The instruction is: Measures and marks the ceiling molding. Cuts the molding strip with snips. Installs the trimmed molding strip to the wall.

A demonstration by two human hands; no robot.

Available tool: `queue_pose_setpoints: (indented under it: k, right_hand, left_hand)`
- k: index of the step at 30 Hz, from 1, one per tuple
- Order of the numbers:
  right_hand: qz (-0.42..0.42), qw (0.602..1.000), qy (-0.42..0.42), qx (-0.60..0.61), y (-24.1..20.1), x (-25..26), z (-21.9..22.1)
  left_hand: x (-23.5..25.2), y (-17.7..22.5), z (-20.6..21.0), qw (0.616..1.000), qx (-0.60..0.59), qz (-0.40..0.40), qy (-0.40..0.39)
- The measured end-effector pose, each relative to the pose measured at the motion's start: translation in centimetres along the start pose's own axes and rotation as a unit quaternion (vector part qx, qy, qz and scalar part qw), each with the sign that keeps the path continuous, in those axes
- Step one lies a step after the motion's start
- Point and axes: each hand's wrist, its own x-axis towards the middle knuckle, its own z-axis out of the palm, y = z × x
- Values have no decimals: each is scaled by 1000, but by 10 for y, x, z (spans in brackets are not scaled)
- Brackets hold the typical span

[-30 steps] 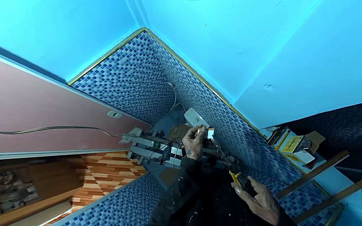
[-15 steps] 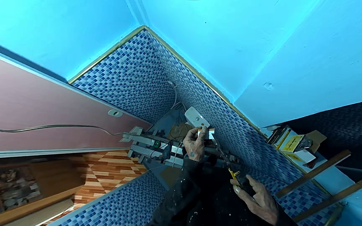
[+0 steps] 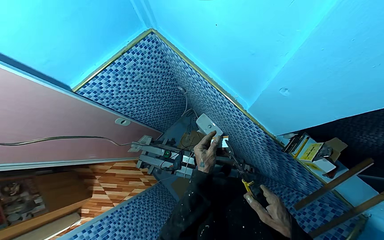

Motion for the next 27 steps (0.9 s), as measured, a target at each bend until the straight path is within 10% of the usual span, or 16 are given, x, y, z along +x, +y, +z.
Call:
queue_pose_setpoints:
  k: [27]
  right_hand:
    - [24,997,-37,59,0,8,-19]
  left_hand:
    - [10,12,-24,977,145,2,-158]
